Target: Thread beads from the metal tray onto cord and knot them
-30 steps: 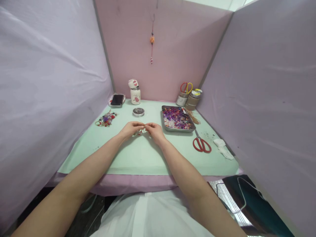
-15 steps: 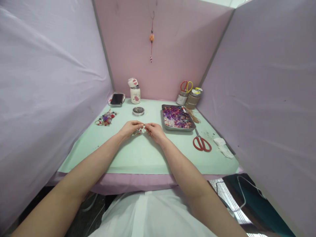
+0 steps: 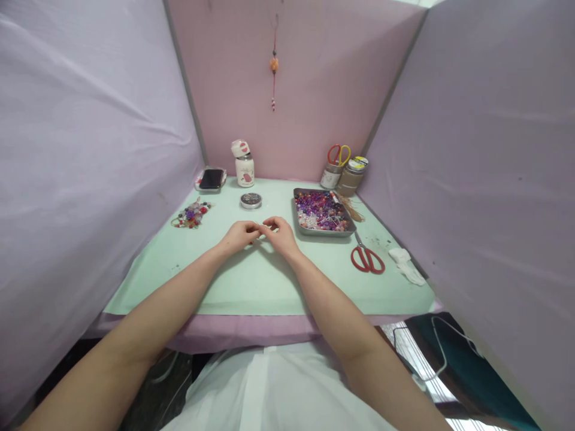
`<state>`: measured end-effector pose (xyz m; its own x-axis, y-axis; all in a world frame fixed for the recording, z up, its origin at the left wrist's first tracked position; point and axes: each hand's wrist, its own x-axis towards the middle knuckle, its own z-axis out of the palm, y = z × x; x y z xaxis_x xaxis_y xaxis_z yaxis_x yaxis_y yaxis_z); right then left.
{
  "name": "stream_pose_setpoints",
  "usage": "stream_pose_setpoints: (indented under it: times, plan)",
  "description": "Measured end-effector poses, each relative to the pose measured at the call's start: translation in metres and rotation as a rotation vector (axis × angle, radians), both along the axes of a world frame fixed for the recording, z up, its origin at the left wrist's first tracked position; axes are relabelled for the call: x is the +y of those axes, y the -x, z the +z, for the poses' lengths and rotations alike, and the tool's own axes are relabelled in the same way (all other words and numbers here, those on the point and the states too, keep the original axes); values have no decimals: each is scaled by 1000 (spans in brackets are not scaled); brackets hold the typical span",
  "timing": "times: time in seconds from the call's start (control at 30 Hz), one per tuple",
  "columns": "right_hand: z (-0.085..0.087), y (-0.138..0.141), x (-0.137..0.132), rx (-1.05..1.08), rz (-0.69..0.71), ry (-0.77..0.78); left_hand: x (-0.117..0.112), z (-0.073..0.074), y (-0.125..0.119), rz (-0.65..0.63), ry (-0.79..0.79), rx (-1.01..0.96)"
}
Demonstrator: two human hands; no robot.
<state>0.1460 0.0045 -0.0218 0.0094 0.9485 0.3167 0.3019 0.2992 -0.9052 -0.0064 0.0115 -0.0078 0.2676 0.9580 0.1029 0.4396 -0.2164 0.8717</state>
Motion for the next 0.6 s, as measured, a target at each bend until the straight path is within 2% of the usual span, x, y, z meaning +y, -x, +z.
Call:
stream_pose_setpoints:
  times: [0.13, 0.23, 0.37, 0.6]
  plan:
    - [1, 2, -2, -118, -3, -139, 2, -3, -2, 24, -117, 110]
    - [2, 2, -3, -107, -29, -172, 3, -3, -3, 33, -52, 69]
    - [1, -1, 0, -11, -61, -79, 1, 2, -2, 64, 90, -120]
    - [3, -1, -1, 102, -30, 102, -3, 8, -4, 92, 108, -290]
